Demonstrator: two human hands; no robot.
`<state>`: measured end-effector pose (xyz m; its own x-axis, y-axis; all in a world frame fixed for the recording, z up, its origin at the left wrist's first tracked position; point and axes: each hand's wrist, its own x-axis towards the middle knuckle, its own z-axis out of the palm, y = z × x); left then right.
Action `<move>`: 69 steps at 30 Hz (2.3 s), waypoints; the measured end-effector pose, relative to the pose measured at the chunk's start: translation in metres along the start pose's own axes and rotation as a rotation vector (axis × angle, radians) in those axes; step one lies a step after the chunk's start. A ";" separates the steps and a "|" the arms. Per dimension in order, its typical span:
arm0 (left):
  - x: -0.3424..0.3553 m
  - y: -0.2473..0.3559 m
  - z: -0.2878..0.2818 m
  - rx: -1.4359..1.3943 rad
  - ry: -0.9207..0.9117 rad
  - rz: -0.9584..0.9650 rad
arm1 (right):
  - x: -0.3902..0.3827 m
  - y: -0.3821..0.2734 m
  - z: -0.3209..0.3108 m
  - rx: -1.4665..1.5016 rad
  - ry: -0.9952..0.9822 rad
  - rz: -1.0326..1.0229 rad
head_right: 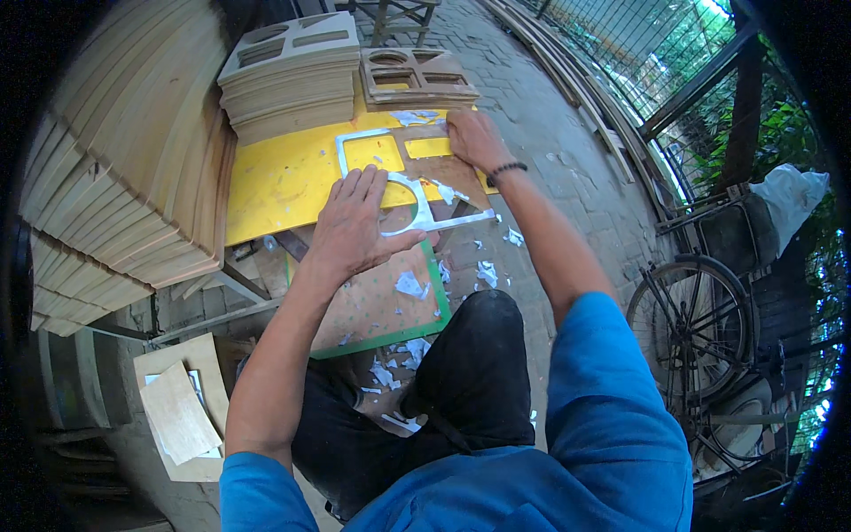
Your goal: Cutting out specific shapes from wooden sheets and sanding the edges of wooden frames.
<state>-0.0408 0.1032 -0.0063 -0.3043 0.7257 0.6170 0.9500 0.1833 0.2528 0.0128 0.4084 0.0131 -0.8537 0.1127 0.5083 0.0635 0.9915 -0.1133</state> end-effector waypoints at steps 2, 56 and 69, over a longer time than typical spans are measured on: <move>0.004 0.005 0.001 -0.017 0.003 -0.008 | 0.010 0.010 0.005 -0.129 -0.038 0.109; 0.005 0.007 0.000 0.004 -0.051 -0.083 | -0.041 -0.070 -0.026 0.156 -0.100 -0.081; 0.002 0.011 -0.005 -0.035 -0.047 -0.135 | -0.046 -0.028 -0.051 -0.128 -0.306 -0.080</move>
<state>-0.0311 0.1031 0.0016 -0.4243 0.7264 0.5407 0.8975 0.2583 0.3573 0.0764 0.3791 0.0369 -0.9730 0.0292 0.2289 0.0381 0.9987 0.0349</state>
